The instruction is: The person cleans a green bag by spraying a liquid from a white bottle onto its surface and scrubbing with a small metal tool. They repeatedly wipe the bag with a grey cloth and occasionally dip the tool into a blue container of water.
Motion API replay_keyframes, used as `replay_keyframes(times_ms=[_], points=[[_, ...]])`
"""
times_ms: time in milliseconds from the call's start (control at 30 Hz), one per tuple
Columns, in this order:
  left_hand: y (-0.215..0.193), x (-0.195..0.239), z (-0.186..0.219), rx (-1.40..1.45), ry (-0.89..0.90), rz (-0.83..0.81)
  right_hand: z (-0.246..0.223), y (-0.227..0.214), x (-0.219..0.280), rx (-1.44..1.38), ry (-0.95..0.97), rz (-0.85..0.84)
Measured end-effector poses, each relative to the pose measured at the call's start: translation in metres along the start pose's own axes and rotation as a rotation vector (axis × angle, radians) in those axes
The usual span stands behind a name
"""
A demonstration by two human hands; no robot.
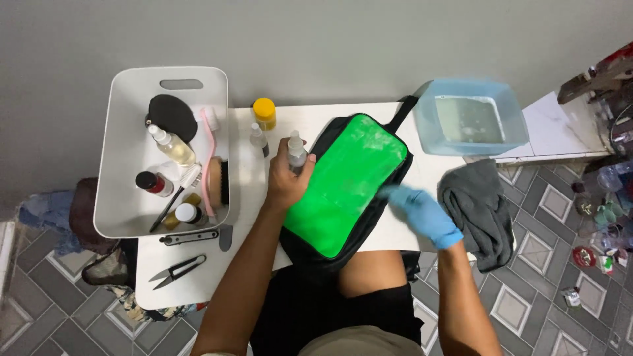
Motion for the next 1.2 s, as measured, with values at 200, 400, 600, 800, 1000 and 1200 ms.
replay_keyframes(times_ms=[200,400,600,800,1000,1200], points=[[0.002,-0.001,0.002,-0.023,-0.009,-0.021,0.092,-0.052,-0.018,0.184,0.037,0.361],[0.005,-0.002,0.004,0.004,0.044,-0.027,0.088,-0.052,-0.001,0.287,0.063,0.393],[0.009,0.002,0.013,0.057,0.082,-0.061,0.104,0.017,0.007,0.058,0.077,-0.029],[0.008,0.001,0.007,0.076,0.065,-0.041,0.075,-0.012,0.009,0.202,0.166,0.201],[0.010,0.005,0.004,0.034,0.069,-0.057,0.001,-0.030,-0.005,0.142,-0.223,0.465],[0.022,0.001,0.012,0.222,-0.087,-0.150,-0.117,0.035,0.005,-0.003,-0.457,0.365]])
Point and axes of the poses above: each hand's wrist, its own x-axis away from the middle knuckle, its own y-axis out of the palm, z = x × y, the point moved 10 cm from there along -x, towards the middle knuckle, and after that the axes turned 13 degrees about x, right-handed, at the moved point
